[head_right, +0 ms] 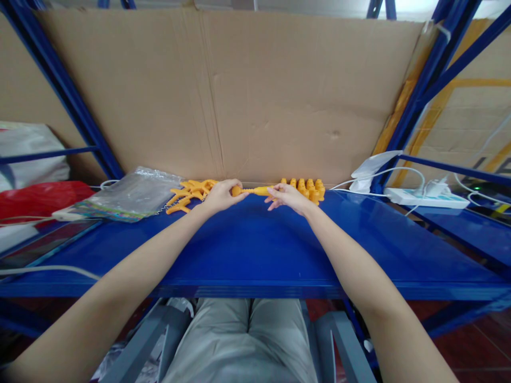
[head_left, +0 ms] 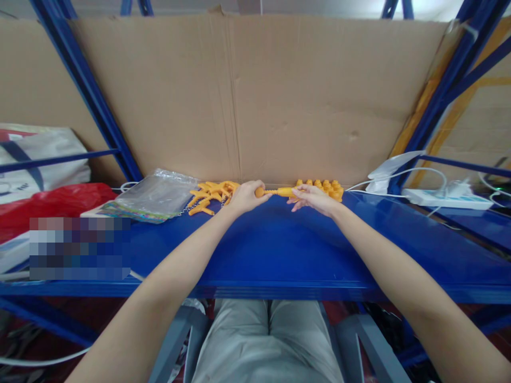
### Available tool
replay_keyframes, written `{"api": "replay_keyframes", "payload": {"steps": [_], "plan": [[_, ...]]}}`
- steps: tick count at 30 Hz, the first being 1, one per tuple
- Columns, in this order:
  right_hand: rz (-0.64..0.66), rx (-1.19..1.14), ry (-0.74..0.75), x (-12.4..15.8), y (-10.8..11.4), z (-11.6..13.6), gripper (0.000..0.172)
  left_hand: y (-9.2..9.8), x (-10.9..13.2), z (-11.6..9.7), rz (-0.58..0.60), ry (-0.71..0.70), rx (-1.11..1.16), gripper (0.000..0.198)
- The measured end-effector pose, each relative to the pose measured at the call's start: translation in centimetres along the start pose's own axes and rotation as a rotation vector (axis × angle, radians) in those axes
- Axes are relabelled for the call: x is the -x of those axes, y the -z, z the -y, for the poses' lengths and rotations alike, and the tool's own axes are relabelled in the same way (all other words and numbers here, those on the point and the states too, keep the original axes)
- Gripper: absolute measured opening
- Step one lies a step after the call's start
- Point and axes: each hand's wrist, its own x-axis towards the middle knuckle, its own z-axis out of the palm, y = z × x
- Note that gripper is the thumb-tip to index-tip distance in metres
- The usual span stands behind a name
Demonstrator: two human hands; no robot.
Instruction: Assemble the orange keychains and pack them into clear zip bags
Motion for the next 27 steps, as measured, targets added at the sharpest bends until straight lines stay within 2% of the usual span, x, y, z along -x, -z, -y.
{"api": "replay_keyframes", "payload": {"steps": [4, 9, 13, 15, 18, 23, 27], "plan": [[-0.003, 0.078, -0.049, -0.09, -0.15, 0.12, 0.039, 0.13, 0.03, -0.22, -0.005, -0.015, -0.034, 0.028], [-0.052, 0.083, -0.073, -0.27, -0.35, -0.14, 0.054, 0.27, 0.13, -0.37, 0.010, -0.018, -0.066, 0.029], [-0.040, 0.097, -0.106, -0.31, -0.16, -0.33, 0.063, 0.27, 0.14, -0.39, 0.023, -0.012, -0.073, 0.029], [-0.021, 0.068, -0.093, -0.26, 0.09, -0.26, 0.056, 0.28, 0.11, -0.38, 0.030, -0.009, -0.071, 0.029], [-0.010, -0.002, -0.029, -0.13, 0.45, -0.10, 0.029, 0.30, 0.08, -0.38, 0.037, 0.003, -0.066, 0.028], [-0.001, -0.031, 0.010, -0.19, 0.62, -0.13, 0.008, 0.29, 0.13, -0.58, 0.038, 0.016, -0.087, 0.028], [0.004, -0.024, -0.004, -0.29, 0.43, -0.05, 0.014, 0.30, 0.25, -0.84, 0.028, 0.017, -0.113, 0.028]]}}
